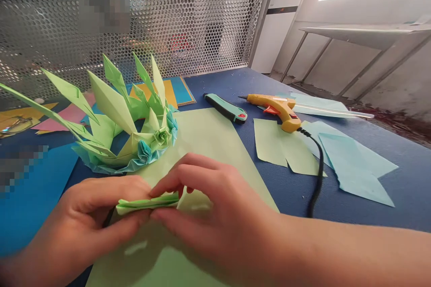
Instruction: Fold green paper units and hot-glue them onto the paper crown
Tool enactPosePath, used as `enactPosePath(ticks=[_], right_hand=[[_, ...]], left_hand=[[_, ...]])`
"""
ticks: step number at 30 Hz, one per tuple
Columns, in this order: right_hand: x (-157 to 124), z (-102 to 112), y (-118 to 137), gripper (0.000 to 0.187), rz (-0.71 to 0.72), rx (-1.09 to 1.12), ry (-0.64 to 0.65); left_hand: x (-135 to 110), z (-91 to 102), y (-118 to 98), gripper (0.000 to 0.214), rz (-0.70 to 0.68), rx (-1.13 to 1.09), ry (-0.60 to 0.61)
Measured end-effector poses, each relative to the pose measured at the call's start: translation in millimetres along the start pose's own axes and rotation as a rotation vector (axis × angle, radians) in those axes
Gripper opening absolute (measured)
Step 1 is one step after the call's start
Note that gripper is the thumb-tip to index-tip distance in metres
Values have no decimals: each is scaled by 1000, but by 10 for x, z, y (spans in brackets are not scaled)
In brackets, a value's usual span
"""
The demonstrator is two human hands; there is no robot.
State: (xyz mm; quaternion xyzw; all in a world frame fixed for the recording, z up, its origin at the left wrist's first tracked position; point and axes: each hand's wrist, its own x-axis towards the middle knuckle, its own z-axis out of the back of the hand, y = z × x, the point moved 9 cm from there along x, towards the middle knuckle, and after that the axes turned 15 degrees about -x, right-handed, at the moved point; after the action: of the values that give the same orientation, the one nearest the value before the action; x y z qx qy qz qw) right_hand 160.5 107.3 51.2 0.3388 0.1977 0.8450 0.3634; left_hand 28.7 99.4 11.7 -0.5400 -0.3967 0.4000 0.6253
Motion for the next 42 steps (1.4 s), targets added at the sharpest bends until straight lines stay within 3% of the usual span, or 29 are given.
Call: enactPosePath(ticks=[6,10,16,25,29,35,39,42], right_hand=[[-7,46,28,20,22,-24,-68],[-21,48,32,25,14,-29,-60],[-30,18,-16,30,-32,12,-31],[-43,-72,-75,25,-69,48,49],[-29,-40,-71,19,-70,24,37],[5,-42,-45,15,17,138,103],[-10,-52,-35,19,39,228,122],[-9,-60,-7,23,60,274,123]], left_hand=[[-54,9,-208,17,-252,206,-41],[-82,113,-172,17,-214,176,-131],[-105,71,-220,17,-251,184,-62],[-96,53,-244,11,-283,246,-62],[-102,108,-231,12,-254,167,-103],[-51,295,-26,19,-49,-96,-323],[-6,212,76,31,5,-438,-262],[-14,156,68,24,9,-456,-188]])
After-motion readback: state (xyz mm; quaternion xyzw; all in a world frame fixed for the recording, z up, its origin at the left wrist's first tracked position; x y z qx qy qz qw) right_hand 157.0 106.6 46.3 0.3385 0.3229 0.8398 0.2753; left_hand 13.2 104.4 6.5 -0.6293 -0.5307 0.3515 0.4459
